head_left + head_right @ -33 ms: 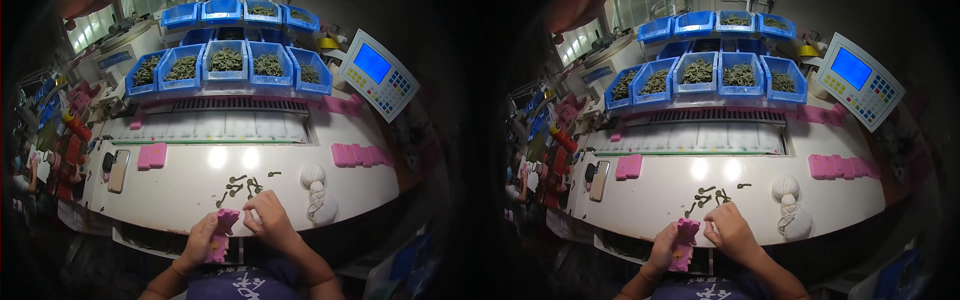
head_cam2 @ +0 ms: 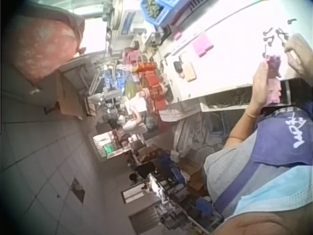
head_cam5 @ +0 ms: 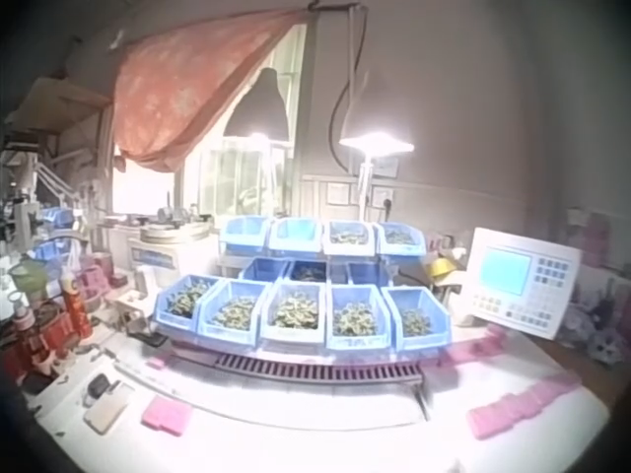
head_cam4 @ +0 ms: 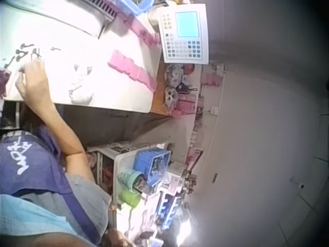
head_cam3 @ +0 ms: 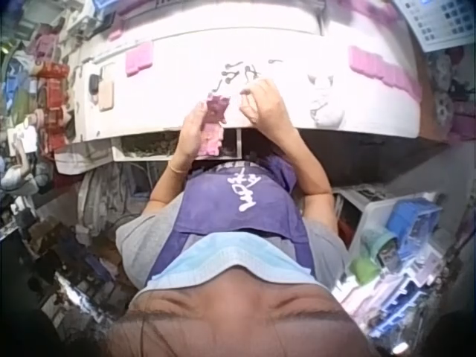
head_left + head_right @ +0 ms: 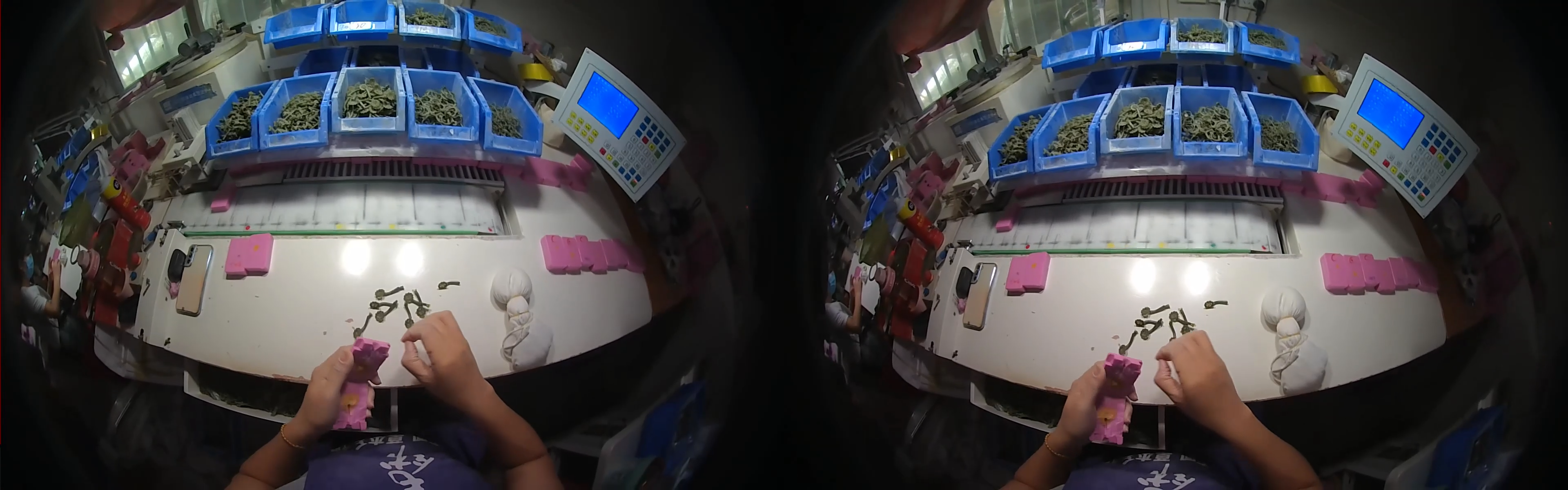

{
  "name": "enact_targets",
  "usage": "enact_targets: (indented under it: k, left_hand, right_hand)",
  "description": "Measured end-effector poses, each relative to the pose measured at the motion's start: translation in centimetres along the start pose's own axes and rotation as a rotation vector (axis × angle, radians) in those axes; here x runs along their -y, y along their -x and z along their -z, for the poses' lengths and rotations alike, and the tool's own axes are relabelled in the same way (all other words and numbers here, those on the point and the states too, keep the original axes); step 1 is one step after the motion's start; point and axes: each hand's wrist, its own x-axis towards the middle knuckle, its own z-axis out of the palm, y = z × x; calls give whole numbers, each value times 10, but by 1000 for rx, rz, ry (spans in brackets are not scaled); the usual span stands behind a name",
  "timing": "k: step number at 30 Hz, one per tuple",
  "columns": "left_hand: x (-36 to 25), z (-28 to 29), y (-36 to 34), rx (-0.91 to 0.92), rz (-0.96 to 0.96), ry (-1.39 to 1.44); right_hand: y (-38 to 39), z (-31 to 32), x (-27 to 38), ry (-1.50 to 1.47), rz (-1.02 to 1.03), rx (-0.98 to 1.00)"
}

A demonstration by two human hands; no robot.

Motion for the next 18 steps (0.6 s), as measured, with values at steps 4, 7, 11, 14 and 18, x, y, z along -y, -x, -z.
enact_targets:
  k: [4, 7, 11, 14, 18]
  left_hand:
    - [-4, 5, -3, 43, 239, 314]
    - [0, 2, -3, 70, 331, 508]
    - [7, -5, 1, 138, 130, 295]
    - [10, -6, 5, -35, -321, -299]
    - [12, -4, 6, -127, -582, -603]
  right_hand:
    - [16, 4, 4, -30, -34, 59]
    - [29, -3, 14, -676, -316, 387]
    - [33, -22, 18, -979, -631, 237]
    - [30, -26, 16, -966, -551, 138]
    - [25, -20, 18, -651, -254, 87]
